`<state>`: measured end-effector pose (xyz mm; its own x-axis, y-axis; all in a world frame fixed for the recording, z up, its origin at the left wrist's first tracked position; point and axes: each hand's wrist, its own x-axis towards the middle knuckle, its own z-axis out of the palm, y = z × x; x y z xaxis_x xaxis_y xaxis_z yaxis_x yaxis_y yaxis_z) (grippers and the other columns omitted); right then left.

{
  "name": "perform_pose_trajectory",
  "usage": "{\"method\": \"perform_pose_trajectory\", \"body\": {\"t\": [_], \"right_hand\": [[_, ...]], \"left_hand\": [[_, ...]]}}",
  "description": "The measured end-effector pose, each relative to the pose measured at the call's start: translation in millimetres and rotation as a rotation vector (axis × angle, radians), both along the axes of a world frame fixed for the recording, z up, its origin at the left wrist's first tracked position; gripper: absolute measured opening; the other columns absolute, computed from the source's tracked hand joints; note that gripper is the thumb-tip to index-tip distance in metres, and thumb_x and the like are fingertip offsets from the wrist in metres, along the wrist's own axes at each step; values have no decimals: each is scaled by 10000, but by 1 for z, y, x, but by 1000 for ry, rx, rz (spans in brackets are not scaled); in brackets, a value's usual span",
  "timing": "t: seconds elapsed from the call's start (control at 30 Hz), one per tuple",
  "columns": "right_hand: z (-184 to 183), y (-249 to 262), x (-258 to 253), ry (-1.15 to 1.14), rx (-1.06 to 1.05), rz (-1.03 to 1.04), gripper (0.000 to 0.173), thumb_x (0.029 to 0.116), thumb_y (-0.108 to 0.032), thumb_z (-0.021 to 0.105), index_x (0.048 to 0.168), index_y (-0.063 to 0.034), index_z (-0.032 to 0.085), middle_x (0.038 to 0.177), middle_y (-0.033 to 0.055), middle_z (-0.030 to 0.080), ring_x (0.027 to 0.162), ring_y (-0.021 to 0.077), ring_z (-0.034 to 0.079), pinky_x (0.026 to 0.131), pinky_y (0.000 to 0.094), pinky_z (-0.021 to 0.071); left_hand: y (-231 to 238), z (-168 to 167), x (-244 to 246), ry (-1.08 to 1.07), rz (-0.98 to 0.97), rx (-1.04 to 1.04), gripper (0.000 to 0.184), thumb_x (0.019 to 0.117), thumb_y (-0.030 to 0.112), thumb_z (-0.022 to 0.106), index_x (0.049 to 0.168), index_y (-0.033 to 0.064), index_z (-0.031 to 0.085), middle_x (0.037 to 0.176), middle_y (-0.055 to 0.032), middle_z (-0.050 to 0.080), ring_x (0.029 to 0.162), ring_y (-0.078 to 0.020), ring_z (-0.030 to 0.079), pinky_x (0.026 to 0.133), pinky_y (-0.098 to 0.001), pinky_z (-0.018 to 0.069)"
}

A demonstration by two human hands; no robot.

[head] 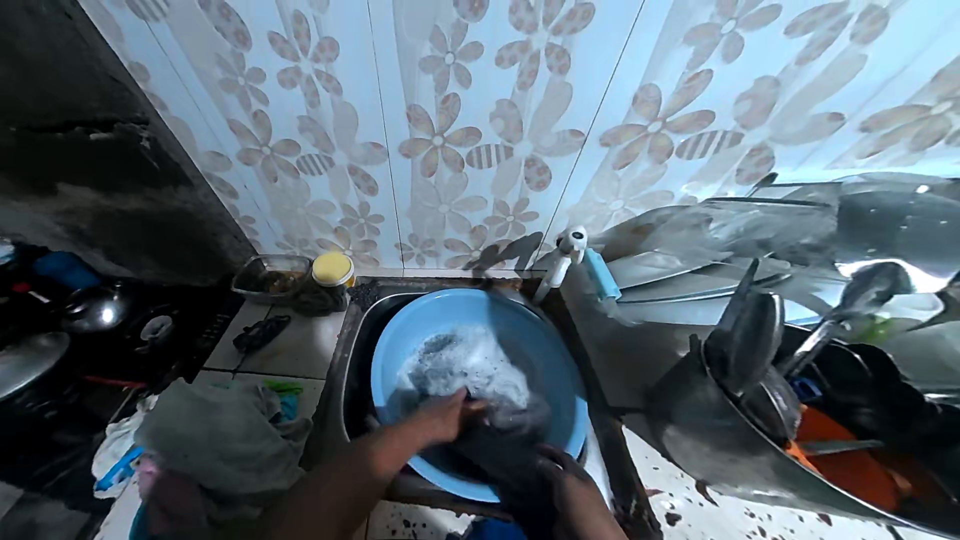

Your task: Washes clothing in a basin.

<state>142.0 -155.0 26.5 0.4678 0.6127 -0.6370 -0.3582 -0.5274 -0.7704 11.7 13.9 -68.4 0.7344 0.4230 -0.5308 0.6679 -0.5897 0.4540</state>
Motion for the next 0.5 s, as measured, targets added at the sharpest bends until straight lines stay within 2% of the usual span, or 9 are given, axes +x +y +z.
{"method": "perform_pose_trajectory", "body": {"t": [0.07,0.1,0.17,0.23,0.33,0.37,0.4,0.43,0.5], "right_hand": [[8,-11,1,-44,33,9,335,1028,-14,437,1353,58,474,1185,179,554,979,198,580,841,401,511],[13,-13,2,-73,60,7,320,1027,-17,429,1334,60,479,1155,166,553,955,183,576,827,391,511],[19,-10,6,-154,102,12,252,1035,-30,423,1266,35,503,1032,101,553,845,121,573,750,332,513],[9,-1,9,-198,131,1,244,1041,-24,436,1270,34,497,1003,100,563,815,113,574,725,316,512],[-21,14,12,-162,141,-29,351,1026,-15,484,1365,62,433,1173,189,570,960,192,598,827,371,525],[-25,17,13,-152,124,-52,351,1025,-24,502,1359,61,437,1159,185,581,947,193,616,813,371,543],[-22,17,15,-135,91,-60,350,1026,-31,508,1358,59,445,1145,183,583,928,198,615,789,380,543],[-14,13,16,-125,49,-40,338,1027,-31,506,1351,55,467,1124,183,591,898,203,607,764,393,533],[10,1,17,-150,33,67,320,1016,-2,468,1333,37,482,1107,158,580,860,170,585,735,366,513]], "left_hand": [[27,2,2,88,121,56,514,1080,114,441,1586,186,386,1487,-282,509,1316,-522,529,1048,-727,405],[38,1,4,91,219,98,461,1084,143,438,1544,105,450,1507,-295,478,1376,-511,467,1110,-695,363],[52,-3,10,-3,338,194,515,1030,100,527,1539,143,461,1569,-291,380,1377,-513,453,1089,-680,406],[39,11,26,-181,369,137,569,1018,97,555,1567,156,417,1567,-261,397,1358,-461,497,1076,-627,455],[-26,46,51,-436,270,-194,616,1007,-5,532,1587,88,348,1487,-259,506,1316,-405,557,1075,-560,478],[-43,48,52,-439,181,-260,629,981,-51,540,1571,94,374,1502,-247,496,1302,-410,563,1036,-566,499],[-49,43,48,-362,77,-287,697,968,-55,560,1604,121,333,1584,-230,399,1381,-414,485,1093,-570,448],[-46,29,40,-268,-7,-213,674,1001,41,568,1617,166,325,1616,-213,357,1420,-413,447,1123,-582,420],[-19,0,18,-178,-33,-42,550,1029,170,560,1564,220,447,1563,-191,454,1381,-426,494,1089,-644,432]]}}
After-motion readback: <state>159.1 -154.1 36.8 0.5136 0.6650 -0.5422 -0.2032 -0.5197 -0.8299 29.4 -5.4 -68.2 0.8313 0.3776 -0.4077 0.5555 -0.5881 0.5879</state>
